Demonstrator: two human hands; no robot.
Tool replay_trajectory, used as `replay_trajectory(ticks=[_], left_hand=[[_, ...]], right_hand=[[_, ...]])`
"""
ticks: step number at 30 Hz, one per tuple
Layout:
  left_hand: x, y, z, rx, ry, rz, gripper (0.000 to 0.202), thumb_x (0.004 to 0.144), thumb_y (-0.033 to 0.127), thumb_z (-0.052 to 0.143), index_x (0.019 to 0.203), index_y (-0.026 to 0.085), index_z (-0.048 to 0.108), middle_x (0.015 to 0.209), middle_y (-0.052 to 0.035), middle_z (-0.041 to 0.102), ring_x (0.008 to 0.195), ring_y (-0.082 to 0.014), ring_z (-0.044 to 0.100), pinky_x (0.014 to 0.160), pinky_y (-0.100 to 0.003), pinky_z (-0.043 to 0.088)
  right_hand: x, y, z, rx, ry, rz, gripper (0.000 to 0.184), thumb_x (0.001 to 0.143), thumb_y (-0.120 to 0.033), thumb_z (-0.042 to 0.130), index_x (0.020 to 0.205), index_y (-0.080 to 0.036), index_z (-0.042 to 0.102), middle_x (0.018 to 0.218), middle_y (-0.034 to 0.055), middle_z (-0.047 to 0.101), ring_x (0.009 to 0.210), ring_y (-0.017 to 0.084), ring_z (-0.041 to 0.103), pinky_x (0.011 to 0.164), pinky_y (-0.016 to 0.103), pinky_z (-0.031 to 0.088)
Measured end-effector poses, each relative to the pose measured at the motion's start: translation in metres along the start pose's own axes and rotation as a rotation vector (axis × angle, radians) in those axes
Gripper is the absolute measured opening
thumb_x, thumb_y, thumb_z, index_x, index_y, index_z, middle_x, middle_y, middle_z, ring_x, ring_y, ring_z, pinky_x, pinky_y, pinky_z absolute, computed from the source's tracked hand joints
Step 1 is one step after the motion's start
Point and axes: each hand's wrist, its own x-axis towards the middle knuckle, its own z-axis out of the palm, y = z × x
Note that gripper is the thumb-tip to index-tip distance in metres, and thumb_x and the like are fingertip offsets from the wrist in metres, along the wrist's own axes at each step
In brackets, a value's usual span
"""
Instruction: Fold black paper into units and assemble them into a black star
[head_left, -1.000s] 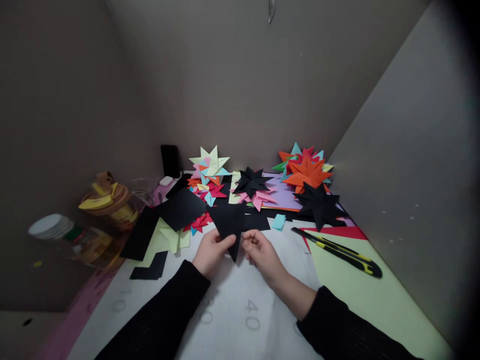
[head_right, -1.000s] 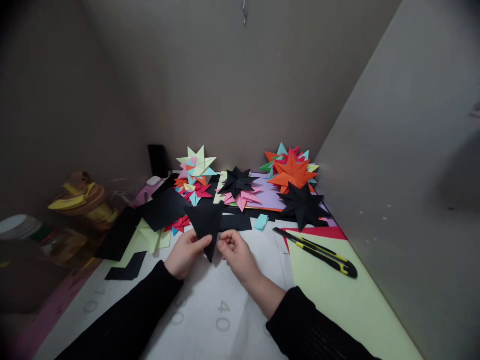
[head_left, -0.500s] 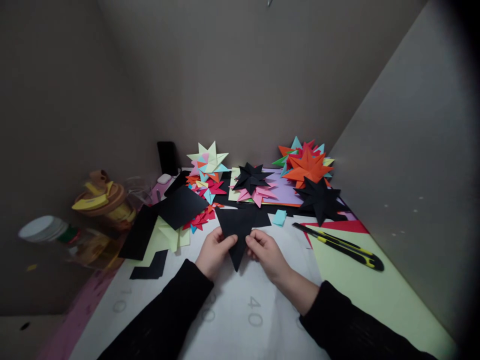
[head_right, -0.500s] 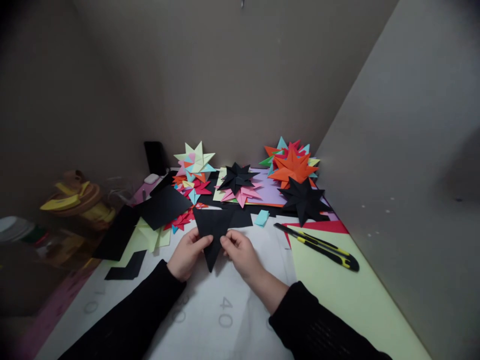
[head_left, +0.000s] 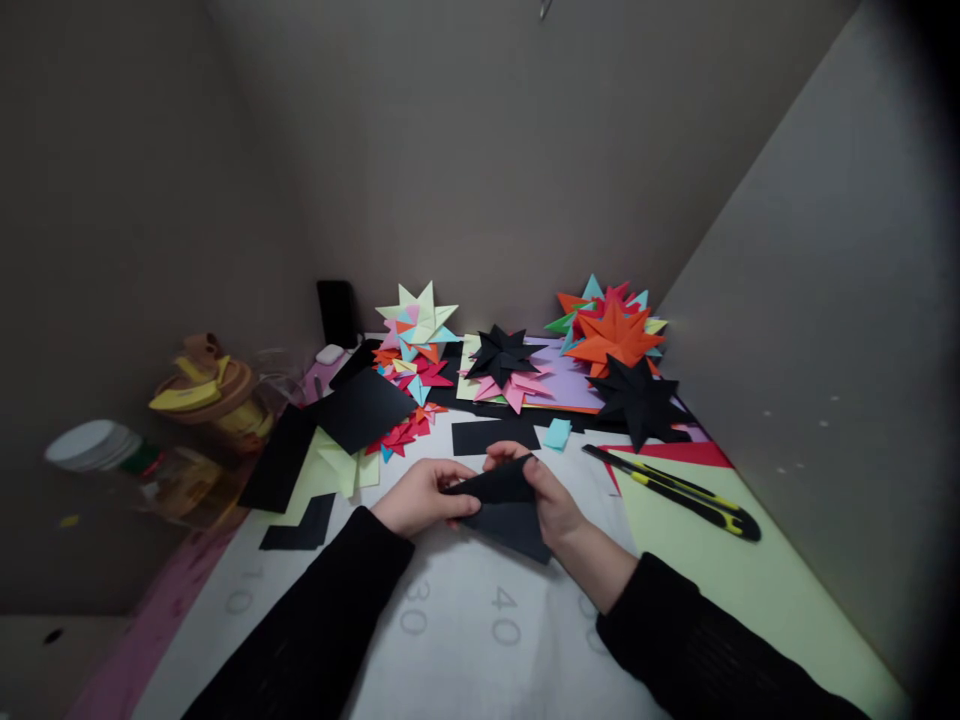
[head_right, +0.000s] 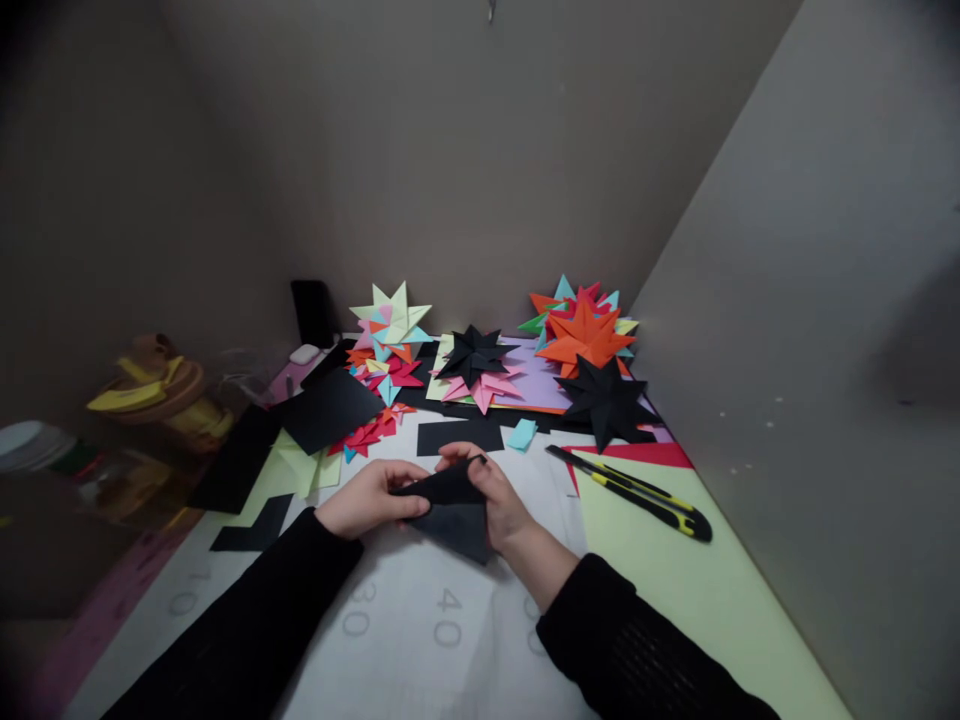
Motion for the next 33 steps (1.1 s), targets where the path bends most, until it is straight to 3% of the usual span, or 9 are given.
replay_trajectory(ticks=[3, 6, 11, 15, 19, 22, 26, 30, 33], left_hand=[[0.002, 0.003, -0.003, -0.022, 0.262, 0.076, 0.045, 0.056, 0.025, 0.081, 0.097, 0.012, 0.065, 0.060, 0.0032, 0.060, 0.049, -0.0080, 0.052, 0.049, -0.020, 0.041], [0.005, 0.001, 0.001, -0.238, 0.515, 0.161, 0.066, 0.057, 0.025, 0.082, 0.117, 0.017, 0.054, 0.069, 0.0033, 0.064, 0.049, -0.0064, 0.052, 0.048, -0.018, 0.039], [0.009, -0.010, 0.016, -0.577, 0.472, 0.106, 0.061, 0.056, 0.026, 0.084, 0.108, 0.016, 0.053, 0.075, -0.0006, 0.067, 0.065, -0.0125, 0.062, 0.062, -0.023, 0.047], [0.011, -0.016, 0.021, -0.495, 0.567, 0.196, 0.042, 0.057, 0.026, 0.083, 0.088, 0.014, 0.057, 0.071, 0.0006, 0.064, 0.066, -0.0117, 0.060, 0.064, -0.022, 0.045], [0.011, -0.015, 0.018, -0.409, 0.682, 0.249, 0.039, 0.060, 0.027, 0.080, 0.088, 0.014, 0.056, 0.070, 0.0019, 0.063, 0.067, -0.0114, 0.059, 0.063, -0.021, 0.044], [0.010, -0.012, 0.014, -0.377, 0.611, 0.292, 0.039, 0.061, 0.027, 0.080, 0.090, 0.016, 0.056, 0.072, 0.0017, 0.065, 0.068, -0.0130, 0.061, 0.065, -0.023, 0.046], [0.006, -0.006, 0.012, -0.347, 0.427, 0.277, 0.044, 0.062, 0.024, 0.079, 0.099, 0.017, 0.057, 0.076, 0.0001, 0.067, 0.069, -0.0148, 0.063, 0.067, -0.025, 0.049], [0.001, 0.001, 0.011, -0.289, 0.280, 0.227, 0.041, 0.063, 0.024, 0.078, 0.101, 0.014, 0.064, 0.089, -0.0050, 0.069, 0.081, -0.0176, 0.064, 0.073, -0.026, 0.048], [-0.002, 0.005, 0.010, -0.253, 0.245, 0.164, 0.048, 0.061, 0.022, 0.080, 0.105, 0.015, 0.062, 0.079, -0.0021, 0.068, 0.068, -0.0140, 0.063, 0.063, -0.023, 0.047]], right_hand=[[0.000, 0.007, 0.000, -0.161, 0.070, 0.008, 0.036, 0.064, -0.038, 0.078, 0.094, -0.021, 0.069, 0.083, 0.0033, 0.069, 0.078, 0.022, 0.064, 0.077, 0.035, 0.049], [0.003, 0.016, 0.000, -0.210, 0.152, -0.090, 0.033, 0.071, -0.037, 0.073, 0.100, -0.021, 0.070, 0.096, 0.0058, 0.071, 0.094, 0.025, 0.063, 0.092, 0.041, 0.045], [0.002, 0.019, -0.001, -0.375, 0.142, -0.146, 0.039, 0.080, -0.043, 0.063, 0.112, -0.022, 0.066, 0.110, 0.0078, 0.068, 0.107, 0.026, 0.060, 0.099, 0.044, 0.042], [-0.007, 0.013, 0.003, -0.560, 0.055, -0.199, 0.051, 0.081, -0.050, 0.060, 0.124, -0.023, 0.058, 0.126, 0.0101, 0.060, 0.114, 0.027, 0.056, 0.099, 0.044, 0.042], [-0.013, 0.009, 0.005, -0.538, -0.202, -0.291, 0.074, 0.077, -0.071, 0.046, 0.133, -0.022, 0.051, 0.137, 0.0119, 0.049, 0.127, 0.031, 0.043, 0.106, 0.046, 0.034], [-0.010, 0.012, 0.003, -0.340, -0.197, -0.230, 0.072, 0.084, -0.072, 0.027, 0.121, -0.021, 0.062, 0.126, 0.0127, 0.059, 0.121, 0.030, 0.049, 0.103, 0.048, 0.035], [-0.003, 0.017, -0.001, -0.277, -0.044, -0.087, 0.025, 0.078, -0.042, 0.067, 0.094, -0.022, 0.070, 0.090, 0.0070, 0.070, 0.084, 0.022, 0.065, 0.082, 0.039, 0.050], [-0.002, 0.011, 0.000, -0.460, -0.035, -0.249, 0.021, 0.074, -0.027, 0.070, 0.095, -0.026, 0.066, 0.088, 0.0028, 0.067, 0.080, 0.017, 0.063, 0.075, 0.032, 0.051], [-0.003, 0.004, -0.002, -0.759, -0.158, -0.411, 0.019, 0.079, -0.018, 0.061, 0.092, -0.026, 0.070, 0.090, 0.0046, 0.066, 0.086, 0.018, 0.062, 0.079, 0.033, 0.049]])
